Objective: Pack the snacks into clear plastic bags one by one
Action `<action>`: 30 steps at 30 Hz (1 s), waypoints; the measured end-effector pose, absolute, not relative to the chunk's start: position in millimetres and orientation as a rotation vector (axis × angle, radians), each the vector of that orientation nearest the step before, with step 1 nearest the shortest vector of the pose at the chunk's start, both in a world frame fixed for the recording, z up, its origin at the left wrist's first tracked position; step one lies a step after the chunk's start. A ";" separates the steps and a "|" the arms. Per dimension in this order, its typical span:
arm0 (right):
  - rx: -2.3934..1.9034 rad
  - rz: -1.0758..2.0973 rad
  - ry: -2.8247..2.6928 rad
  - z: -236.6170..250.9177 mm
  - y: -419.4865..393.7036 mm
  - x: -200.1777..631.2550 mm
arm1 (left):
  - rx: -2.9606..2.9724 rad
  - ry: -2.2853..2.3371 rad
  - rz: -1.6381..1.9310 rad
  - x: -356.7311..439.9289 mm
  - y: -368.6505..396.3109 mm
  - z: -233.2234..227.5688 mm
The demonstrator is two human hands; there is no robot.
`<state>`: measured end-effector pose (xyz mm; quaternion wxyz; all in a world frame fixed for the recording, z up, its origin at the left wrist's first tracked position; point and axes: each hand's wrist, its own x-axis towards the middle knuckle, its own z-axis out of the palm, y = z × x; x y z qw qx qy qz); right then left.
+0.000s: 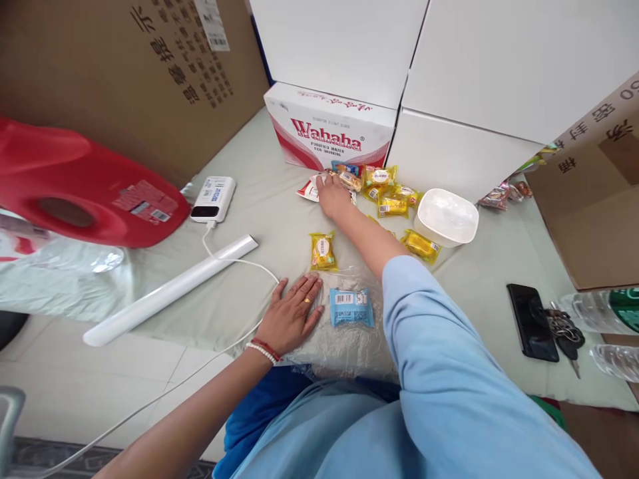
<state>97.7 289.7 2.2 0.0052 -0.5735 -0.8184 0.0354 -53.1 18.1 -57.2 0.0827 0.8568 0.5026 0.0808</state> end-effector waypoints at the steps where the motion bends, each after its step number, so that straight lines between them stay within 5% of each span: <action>1: -1.807 0.080 -2.549 -1.6 293.6 95.4 | 2.555 1.502 0.242 -53.4 18.0 -57.5; 6: -1.717 0.054 -2.501 -1.5 255.6 112.4 | 2.551 1.494 0.274 -54.8 18.0 -58.7; 16: -2.061 0.751 -1.990 9.7 157.1 256.6 | 2.551 1.484 0.270 -52.8 17.9 -57.5; 22: -2.147 0.037 -2.202 40.9 195.4 235.4 | 2.569 1.498 0.284 -52.0 17.4 -56.7; 30: -2.066 -0.133 -2.235 25.6 329.4 165.8 | 2.546 1.483 0.284 -53.7 18.7 -57.8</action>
